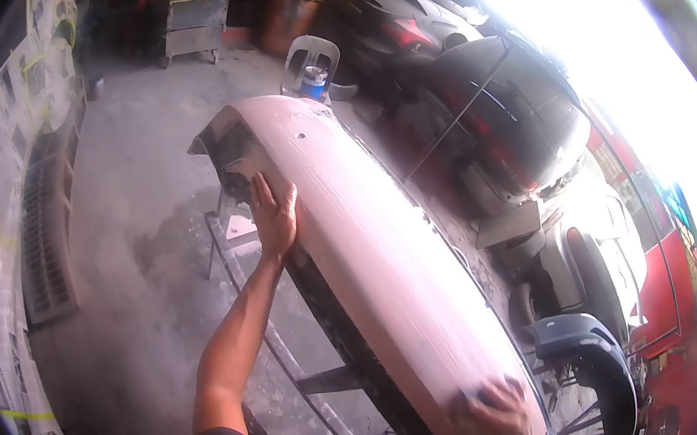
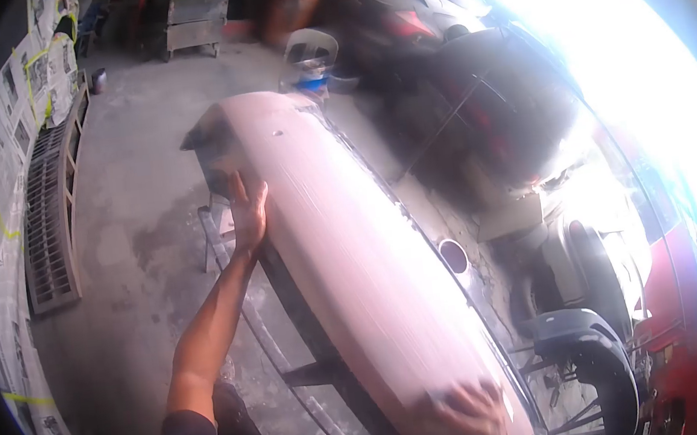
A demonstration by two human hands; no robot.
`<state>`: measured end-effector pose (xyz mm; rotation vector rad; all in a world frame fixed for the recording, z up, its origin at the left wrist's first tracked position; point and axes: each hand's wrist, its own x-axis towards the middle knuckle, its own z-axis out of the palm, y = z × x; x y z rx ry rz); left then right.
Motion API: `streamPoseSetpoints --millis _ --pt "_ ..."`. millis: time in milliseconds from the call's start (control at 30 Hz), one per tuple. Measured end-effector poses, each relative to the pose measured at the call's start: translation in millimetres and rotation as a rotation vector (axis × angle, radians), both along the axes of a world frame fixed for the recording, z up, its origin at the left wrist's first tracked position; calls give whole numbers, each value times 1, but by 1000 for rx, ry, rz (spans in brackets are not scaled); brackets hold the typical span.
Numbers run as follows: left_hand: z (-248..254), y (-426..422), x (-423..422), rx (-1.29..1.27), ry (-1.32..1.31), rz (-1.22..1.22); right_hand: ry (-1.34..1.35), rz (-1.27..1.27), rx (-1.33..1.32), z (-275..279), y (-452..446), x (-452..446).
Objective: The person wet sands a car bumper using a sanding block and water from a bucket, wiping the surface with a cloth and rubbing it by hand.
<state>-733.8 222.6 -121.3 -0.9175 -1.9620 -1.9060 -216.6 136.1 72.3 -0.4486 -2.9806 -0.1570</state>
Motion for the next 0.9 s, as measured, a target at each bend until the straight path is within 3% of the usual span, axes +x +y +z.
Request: streamPoseSetpoints --millis 33,100,133,167,233,333,367,433,467,533,600,667,700,733,833,900 --pt "0 5 -3 8 79 26 344 111 110 -18 -17 29" --pt "-11 8 -1 51 211 148 146 -161 148 -5 -58 50" --pt "-20 11 -3 21 233 133 99 -117 61 3 -40 29" --pt "3 0 8 52 -135 -22 48 -75 -22 18 -13 -6" --pt "-17 4 6 -92 -100 -68 137 186 -103 12 76 -125" --pt "23 -14 15 -94 -203 -102 185 495 -120 -5 182 -371" --pt "24 -23 17 -120 -258 -137 164 396 -284 -3 196 -444" --pt "30 -23 16 -96 -282 -158 237 105 -188 -22 226 -544" --pt "34 -28 16 -63 -311 -174 245 113 -195 -27 231 -549" --pt "0 -20 10 -154 -193 -120 240 195 -237 -28 232 -534" --pt "-16 1 -2 -268 -28 -20 237 312 -112 -25 213 -456" --pt "2 -4 -8 -132 -203 -106 230 354 -58 -11 165 -318" --pt "-33 12 -23 -142 -27 -41 136 259 -73 -10 135 -236" --pt "-46 13 -29 -195 365 122 47 242 -98 -4 102 -153" --pt "-19 1 -8 -78 173 52 77 -73 -20 5 -12 29" --pt "-4 -4 -2 3 69 15 129 -225 -27 -2 -54 80"
